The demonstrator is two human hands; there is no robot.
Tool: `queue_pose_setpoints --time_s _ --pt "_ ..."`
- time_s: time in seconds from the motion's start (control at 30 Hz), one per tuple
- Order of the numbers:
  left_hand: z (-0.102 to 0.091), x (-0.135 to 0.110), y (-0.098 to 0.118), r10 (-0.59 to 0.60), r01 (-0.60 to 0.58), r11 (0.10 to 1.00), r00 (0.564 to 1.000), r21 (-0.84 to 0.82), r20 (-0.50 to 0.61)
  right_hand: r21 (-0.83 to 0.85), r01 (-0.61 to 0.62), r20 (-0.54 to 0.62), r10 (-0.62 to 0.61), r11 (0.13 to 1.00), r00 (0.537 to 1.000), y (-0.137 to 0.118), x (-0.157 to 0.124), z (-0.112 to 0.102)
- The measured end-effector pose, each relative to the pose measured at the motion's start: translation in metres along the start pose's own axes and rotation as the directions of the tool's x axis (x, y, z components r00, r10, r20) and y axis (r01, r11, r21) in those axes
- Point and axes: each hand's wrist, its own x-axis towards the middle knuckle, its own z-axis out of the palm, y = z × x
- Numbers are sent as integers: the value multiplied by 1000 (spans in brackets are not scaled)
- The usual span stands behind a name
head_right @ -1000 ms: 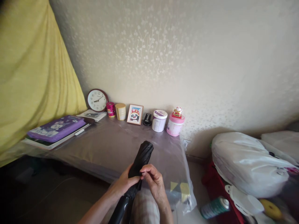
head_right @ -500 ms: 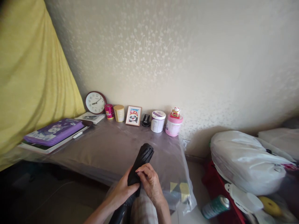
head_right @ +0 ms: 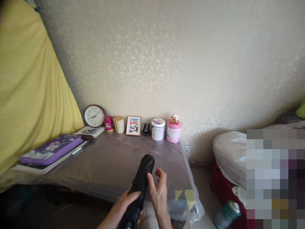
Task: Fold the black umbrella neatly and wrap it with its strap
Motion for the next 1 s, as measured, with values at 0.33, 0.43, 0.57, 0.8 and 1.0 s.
queue_pose_setpoints --time_s 0.33,0.43,0.57,0.8,1.0 --pt "21 -17 5 280 -180 725 959 665 -46 353 -368 78 365 860 928 -5 11 17" --pt "18 -20 2 231 -110 695 970 711 -75 393 -376 60 384 839 921 -5 28 14" --pt "5 -20 -6 106 -96 860 994 501 8 483 -458 195 419 746 887 -1 46 8" --pt "-7 -11 -23 -86 116 984 974 -138 208 653 -673 584 335 347 739 2 29 -4" --pt "-1 -17 -25 -162 208 958 961 -200 223 623 -680 520 446 386 729 2 26 -3"
